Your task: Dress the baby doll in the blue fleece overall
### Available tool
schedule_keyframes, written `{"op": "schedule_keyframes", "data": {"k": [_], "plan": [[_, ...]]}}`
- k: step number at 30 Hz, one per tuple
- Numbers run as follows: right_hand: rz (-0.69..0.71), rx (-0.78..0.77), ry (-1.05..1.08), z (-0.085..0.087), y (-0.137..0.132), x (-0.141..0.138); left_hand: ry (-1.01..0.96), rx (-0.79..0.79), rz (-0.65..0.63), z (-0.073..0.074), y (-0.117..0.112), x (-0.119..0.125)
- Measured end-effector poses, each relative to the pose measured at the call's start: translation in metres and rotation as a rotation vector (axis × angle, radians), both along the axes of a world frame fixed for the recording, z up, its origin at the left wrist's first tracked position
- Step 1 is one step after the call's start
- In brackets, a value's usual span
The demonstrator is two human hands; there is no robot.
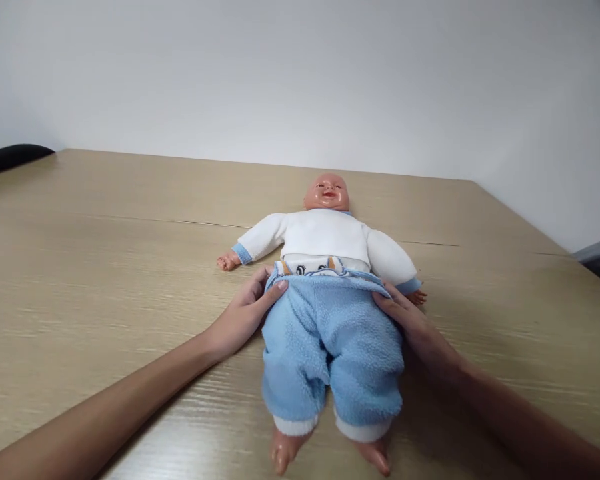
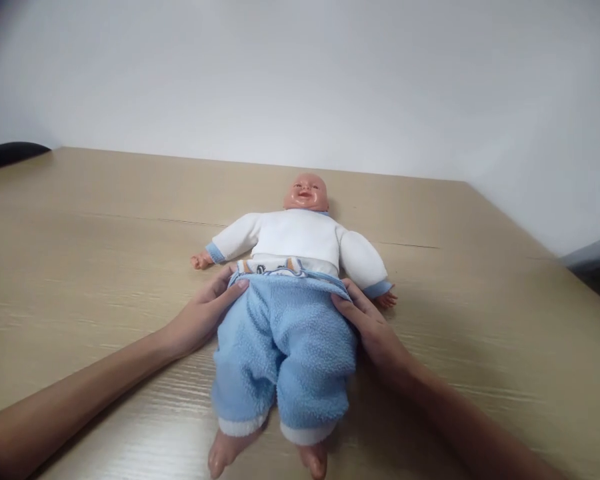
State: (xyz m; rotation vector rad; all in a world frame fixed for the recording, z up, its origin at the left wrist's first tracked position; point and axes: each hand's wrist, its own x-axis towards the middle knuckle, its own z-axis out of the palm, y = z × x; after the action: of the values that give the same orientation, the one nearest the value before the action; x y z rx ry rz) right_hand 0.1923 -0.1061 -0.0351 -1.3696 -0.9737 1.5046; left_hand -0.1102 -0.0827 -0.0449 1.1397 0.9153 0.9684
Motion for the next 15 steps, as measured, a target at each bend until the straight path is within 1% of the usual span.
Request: {"op": "schedule_keyframes", "data": {"k": [2,5,7,11,13,15], "plan": [[0.025,0.035,-0.014,-0.001,0.003,0.004,0.038,0.031,0.034,0.001,0.002,-0.001],[0.06,0.184,-0.107,0.003,0.007,0.009,0.077,0.048,0.032,0.009,0.007,-0.005],[0.098,0.298,-0.172,0.011,0.009,0.009,0.096,0.087,0.02,0.018,0.012,-0.008],[0.19,0.488,-0.298,0.034,0.022,0.0,0.2,0.314,-0.02,0.04,0.03,-0.004],[0.193,0.526,-0.322,0.042,0.036,-0.004,0.234,0.388,-0.009,0.051,0.042,0.002],[0.165,0.508,-0.281,0.043,0.052,-0.006,0.265,0.404,0.029,0.057,0.053,0.009]]}}
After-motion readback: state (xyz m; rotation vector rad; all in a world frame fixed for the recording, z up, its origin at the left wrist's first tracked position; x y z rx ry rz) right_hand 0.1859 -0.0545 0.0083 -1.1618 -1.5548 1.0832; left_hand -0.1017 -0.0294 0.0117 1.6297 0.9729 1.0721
